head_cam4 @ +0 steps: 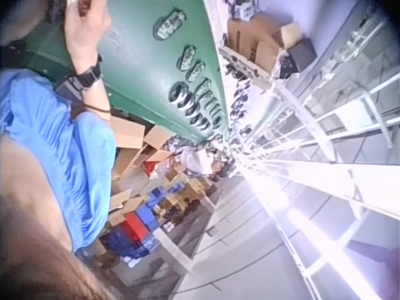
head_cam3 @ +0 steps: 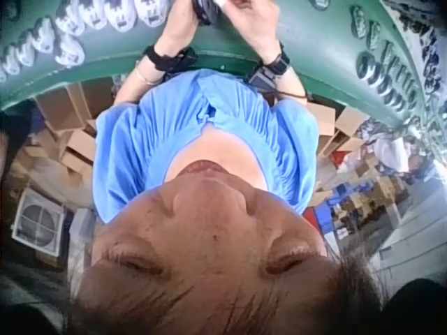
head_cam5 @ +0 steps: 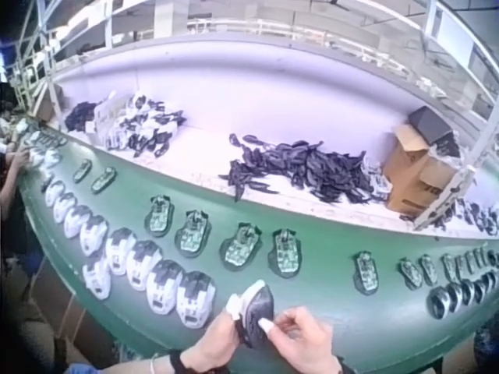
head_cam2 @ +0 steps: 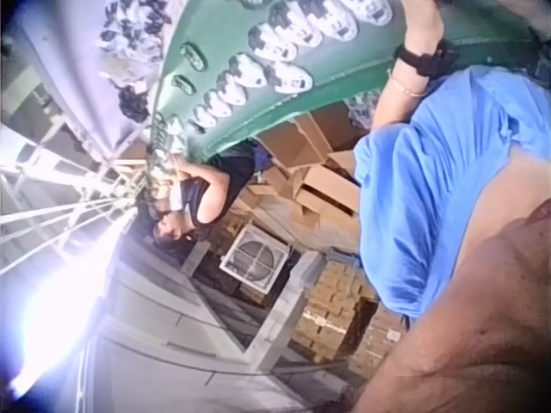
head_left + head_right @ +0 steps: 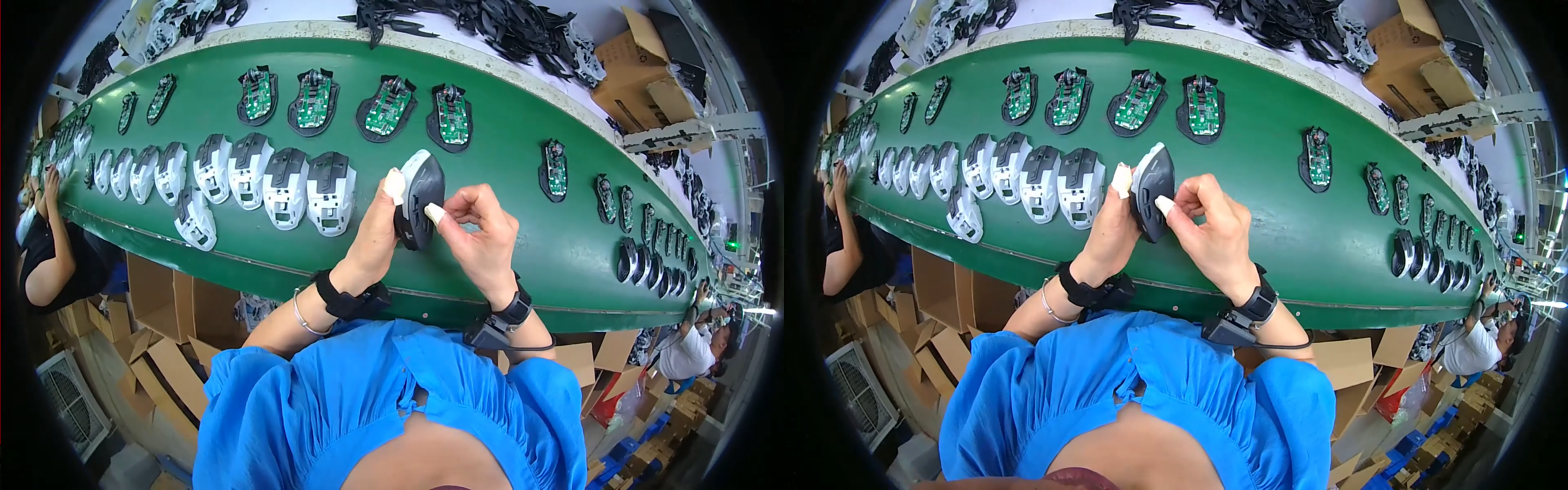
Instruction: The recorder is assembling computer mice on an assembly line, attaching covers and sorting parts.
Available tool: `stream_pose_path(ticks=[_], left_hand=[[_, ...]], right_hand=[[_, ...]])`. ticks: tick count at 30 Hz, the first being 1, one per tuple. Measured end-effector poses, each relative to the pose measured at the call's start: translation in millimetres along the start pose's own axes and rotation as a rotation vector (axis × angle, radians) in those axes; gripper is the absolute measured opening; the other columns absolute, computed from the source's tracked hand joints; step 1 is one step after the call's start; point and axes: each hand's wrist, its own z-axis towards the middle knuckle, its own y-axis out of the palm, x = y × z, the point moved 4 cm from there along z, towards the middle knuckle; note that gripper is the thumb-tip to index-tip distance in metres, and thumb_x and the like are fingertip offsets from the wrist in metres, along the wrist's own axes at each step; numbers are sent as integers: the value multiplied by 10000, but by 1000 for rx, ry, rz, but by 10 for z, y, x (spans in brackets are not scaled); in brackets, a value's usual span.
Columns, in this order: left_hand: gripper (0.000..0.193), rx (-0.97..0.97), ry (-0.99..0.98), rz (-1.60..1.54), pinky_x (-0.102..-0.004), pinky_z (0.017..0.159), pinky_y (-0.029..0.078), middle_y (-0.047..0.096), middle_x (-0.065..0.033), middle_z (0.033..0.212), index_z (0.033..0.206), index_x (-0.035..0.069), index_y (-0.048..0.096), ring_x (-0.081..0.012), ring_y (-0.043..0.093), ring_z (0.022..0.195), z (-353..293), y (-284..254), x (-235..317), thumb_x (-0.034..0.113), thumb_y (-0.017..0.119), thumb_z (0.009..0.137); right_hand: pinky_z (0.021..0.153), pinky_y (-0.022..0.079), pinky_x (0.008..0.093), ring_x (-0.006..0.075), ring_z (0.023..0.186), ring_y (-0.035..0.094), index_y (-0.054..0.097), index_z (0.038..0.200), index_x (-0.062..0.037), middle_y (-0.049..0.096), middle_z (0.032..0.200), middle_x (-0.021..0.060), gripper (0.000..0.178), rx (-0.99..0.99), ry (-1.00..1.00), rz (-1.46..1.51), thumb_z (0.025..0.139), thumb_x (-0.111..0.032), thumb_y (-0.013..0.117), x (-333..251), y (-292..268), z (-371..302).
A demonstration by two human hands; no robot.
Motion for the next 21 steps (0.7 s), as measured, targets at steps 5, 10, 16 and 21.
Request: stream_pose_path(ticks=[5,10,16,21], left_hand=[[569,-16,-40,-57,-295,906,413,530,-24,1178,1302,68,417,-116,508,1061,-38,-25,49,518,316,968],[442,17,-33,110,-267,883,425,559,-56,1128,1291,18,404,-118,526,1020,-42,-47,20,280,480,943],[546,-89,85,221,-273,887,450,562,-82,1134,1282,-9,436,-131,542,1026,-77,-12,132,80,664,794],[689,-232,187,373,-296,951,417,550,-82,1196,1319,12,436,-158,532,1084,-192,107,260,114,745,712]], right_hand=[[556,520,257,139,599,605,517,818,-13,580,678,53,223,-105,-35,-38,731,-6,722,-77,34,-4],[546,520,265,160,596,615,511,827,-19,577,683,61,208,-116,-3,-45,735,16,694,-136,34,-47],[679,556,287,175,801,668,498,1108,-32,654,895,87,452,-208,138,145,709,3,708,-177,-69,-229],[952,460,409,253,1226,472,366,1362,4,498,1296,165,789,-258,328,457,691,-77,772,-107,-254,58]])
